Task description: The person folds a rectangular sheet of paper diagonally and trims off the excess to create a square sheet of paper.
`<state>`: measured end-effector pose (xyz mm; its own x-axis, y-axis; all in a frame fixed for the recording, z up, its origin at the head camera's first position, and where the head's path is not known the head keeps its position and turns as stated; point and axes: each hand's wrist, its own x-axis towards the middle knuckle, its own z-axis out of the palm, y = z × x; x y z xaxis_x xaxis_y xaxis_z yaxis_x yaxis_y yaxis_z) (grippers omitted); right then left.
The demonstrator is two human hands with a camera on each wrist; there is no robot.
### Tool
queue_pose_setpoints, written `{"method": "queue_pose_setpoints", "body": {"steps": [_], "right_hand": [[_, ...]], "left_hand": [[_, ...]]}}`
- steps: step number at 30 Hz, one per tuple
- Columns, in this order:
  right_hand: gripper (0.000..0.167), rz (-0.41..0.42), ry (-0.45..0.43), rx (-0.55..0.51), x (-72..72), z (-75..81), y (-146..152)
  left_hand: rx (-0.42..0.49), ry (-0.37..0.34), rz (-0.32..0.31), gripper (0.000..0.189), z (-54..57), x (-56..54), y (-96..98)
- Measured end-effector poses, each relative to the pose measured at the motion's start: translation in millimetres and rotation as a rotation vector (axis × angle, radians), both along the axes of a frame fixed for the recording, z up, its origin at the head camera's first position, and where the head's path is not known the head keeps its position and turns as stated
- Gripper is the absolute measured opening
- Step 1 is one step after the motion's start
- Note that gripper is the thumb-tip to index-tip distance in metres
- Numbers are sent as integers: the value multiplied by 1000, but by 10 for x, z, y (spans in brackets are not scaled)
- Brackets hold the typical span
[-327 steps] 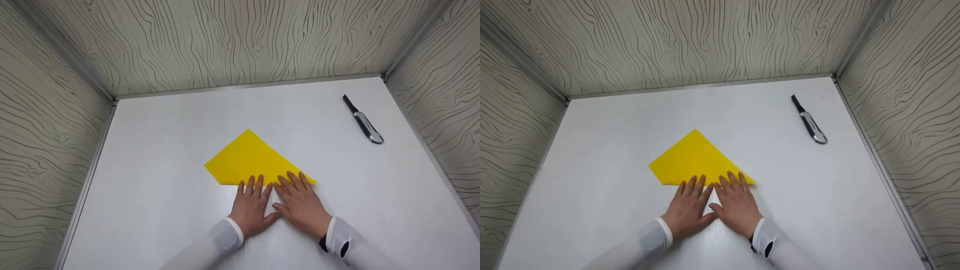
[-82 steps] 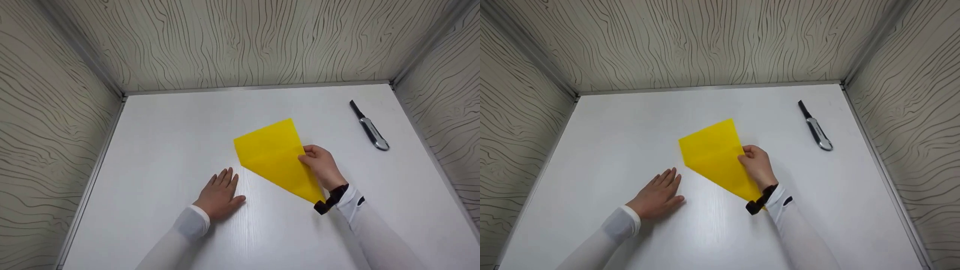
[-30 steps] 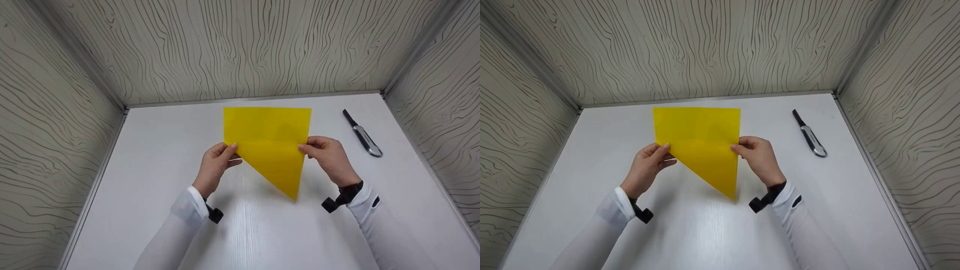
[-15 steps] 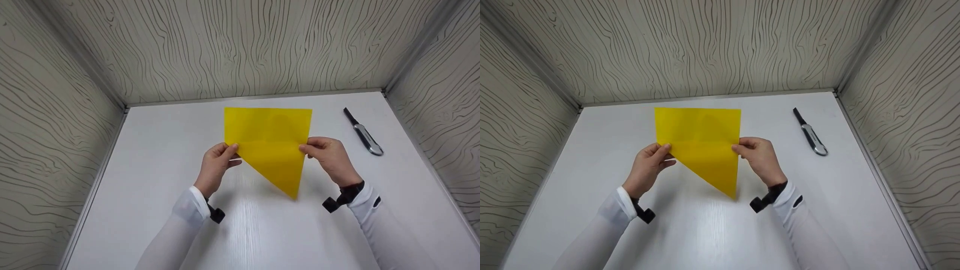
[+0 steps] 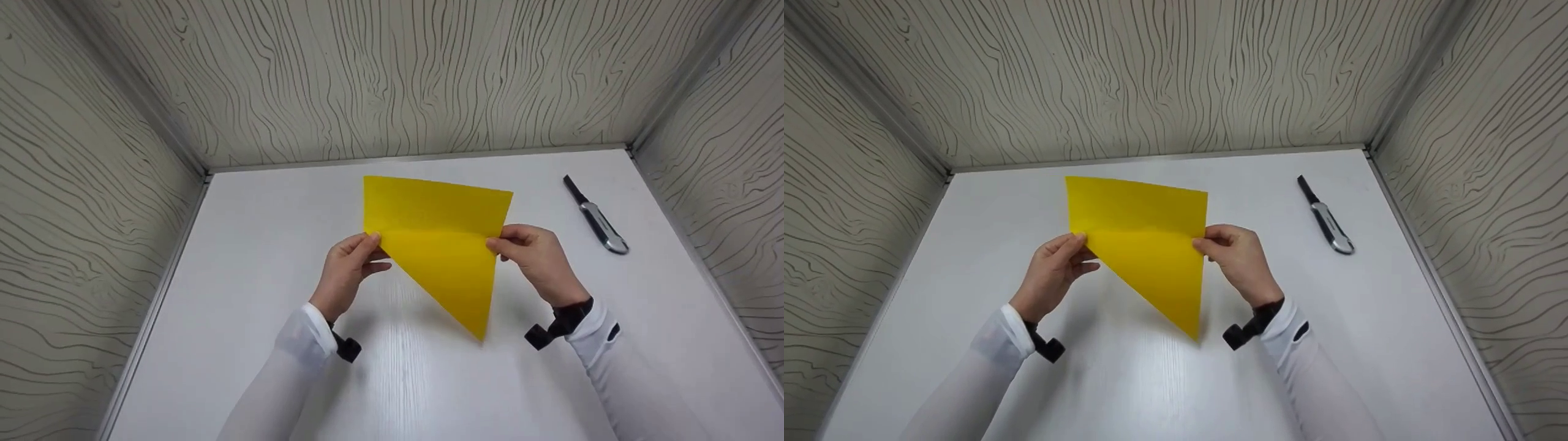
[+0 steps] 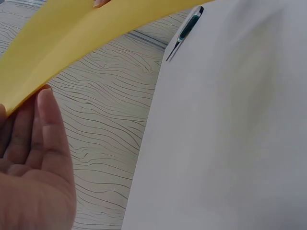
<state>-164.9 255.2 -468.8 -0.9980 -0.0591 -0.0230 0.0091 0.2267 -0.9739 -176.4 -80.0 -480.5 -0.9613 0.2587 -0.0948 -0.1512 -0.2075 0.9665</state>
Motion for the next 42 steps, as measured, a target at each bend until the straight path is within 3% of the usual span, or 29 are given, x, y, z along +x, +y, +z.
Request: {"method": "queue_pose_setpoints", "body": {"steps": [10,17,30,37,42], "right_hand": [[40,23,1,-52,19,-16,-7],[39,23,14,-46,31,-8,0],[37,11,35,-83,74,47,-88],[38,18,24,-87,92,69,-126],[38,12,34,-87,94,78,-141]], "left_hand": [[31,5,-39,46,9,-21,-79],[11,54,-92,44,30,-21,-139],[-23,171,29,47,52,28,-117],[-51,188,87,44,33,29,-118],[-85,185,90,46,32,21,-128]]}}
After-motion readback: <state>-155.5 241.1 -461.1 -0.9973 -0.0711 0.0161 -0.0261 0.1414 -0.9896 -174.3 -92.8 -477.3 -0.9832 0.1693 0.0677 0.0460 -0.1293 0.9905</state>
